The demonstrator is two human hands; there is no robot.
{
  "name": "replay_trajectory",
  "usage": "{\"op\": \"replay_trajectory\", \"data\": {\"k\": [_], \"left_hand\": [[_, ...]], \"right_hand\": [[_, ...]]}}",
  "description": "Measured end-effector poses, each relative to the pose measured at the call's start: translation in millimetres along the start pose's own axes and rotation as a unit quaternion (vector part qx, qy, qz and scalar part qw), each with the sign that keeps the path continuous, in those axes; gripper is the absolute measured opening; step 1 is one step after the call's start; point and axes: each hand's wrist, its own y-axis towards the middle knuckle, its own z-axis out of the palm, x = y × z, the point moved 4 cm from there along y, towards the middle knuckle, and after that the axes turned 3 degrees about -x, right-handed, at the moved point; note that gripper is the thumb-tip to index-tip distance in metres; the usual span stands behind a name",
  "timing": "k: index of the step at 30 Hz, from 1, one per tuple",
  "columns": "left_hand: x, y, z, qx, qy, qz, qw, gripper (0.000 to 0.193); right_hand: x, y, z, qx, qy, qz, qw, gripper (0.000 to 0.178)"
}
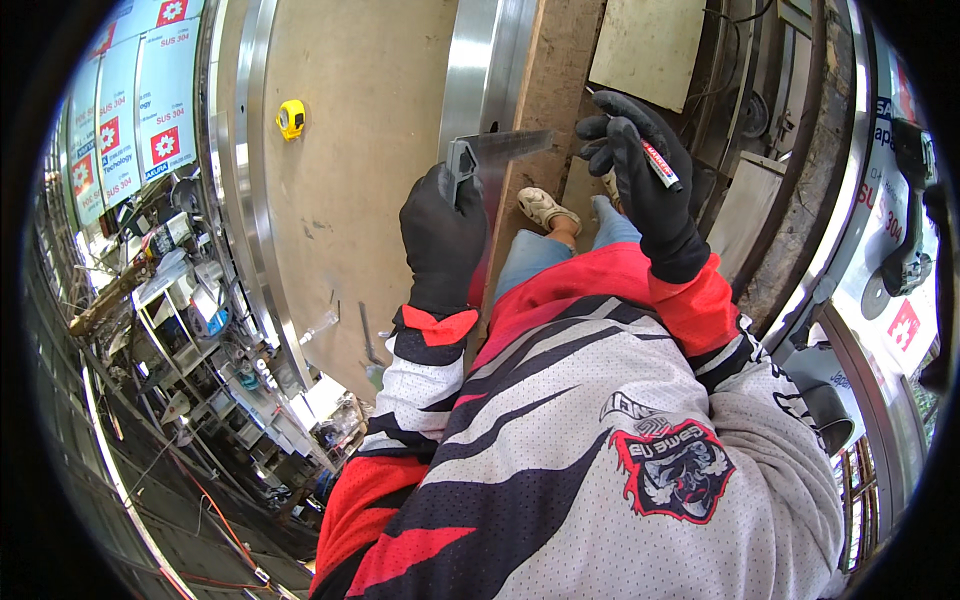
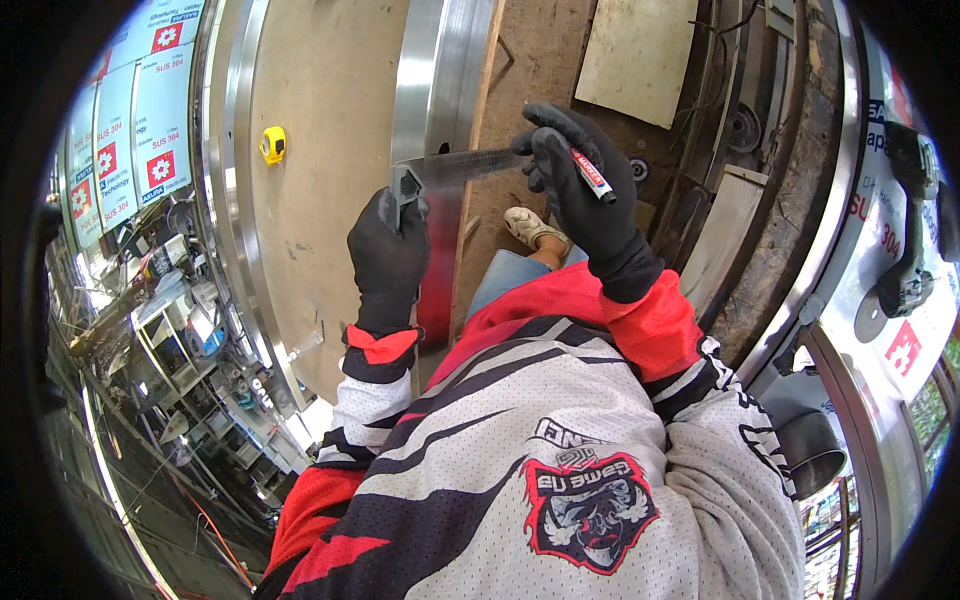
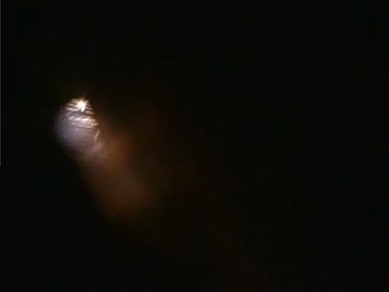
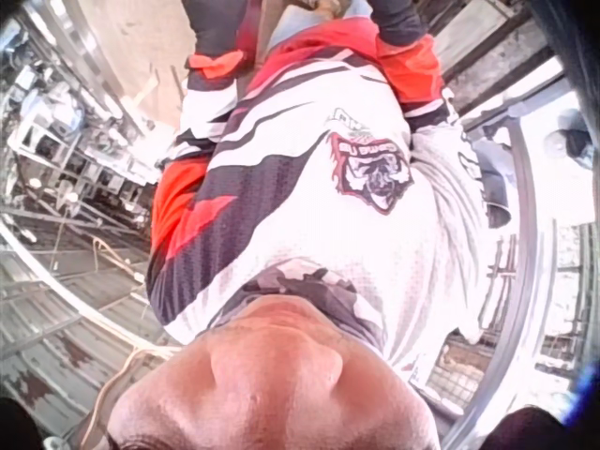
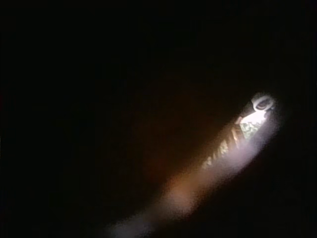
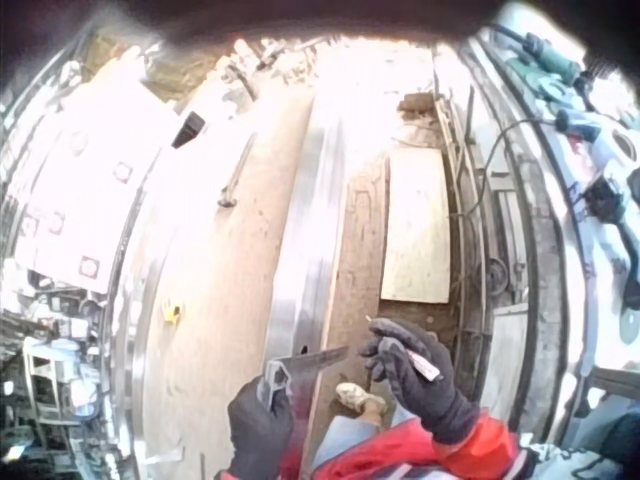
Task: The person uses a square and marker to draw lines on a large metal sheet, then measures with a caliper and continues marking. A second person assists by holding the sheet steady.
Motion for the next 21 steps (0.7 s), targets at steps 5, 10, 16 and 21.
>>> {"op": "replay_trajectory", "data": {"k": [5, 10, 16, 21], "left_hand": [[-1, 0, -1, 0.000, -0.012, -0.005, 1.000, 0.019], [2, 0, 0, 0.009, -0.018, -0.032, 0.999, 0.018], [3, 0, 0, 0.009, -0.019, -0.025, 0.999, 0.019], [2, 0, 0, 0.010, -0.010, -0.022, 1.000, 0.020]], "right_hand": [[-8, -2, 2, 0.018, 0.013, 0.014, 1.000, 0.038], [-24, -4, 8, 0.031, 0.039, 0.018, 0.999, 0.040], [-63, -4, 15, 0.021, 0.183, 0.157, 0.970, 0.029], [-92, 2, 29, 0.019, 0.361, 0.183, 0.914, 0.019]]}}
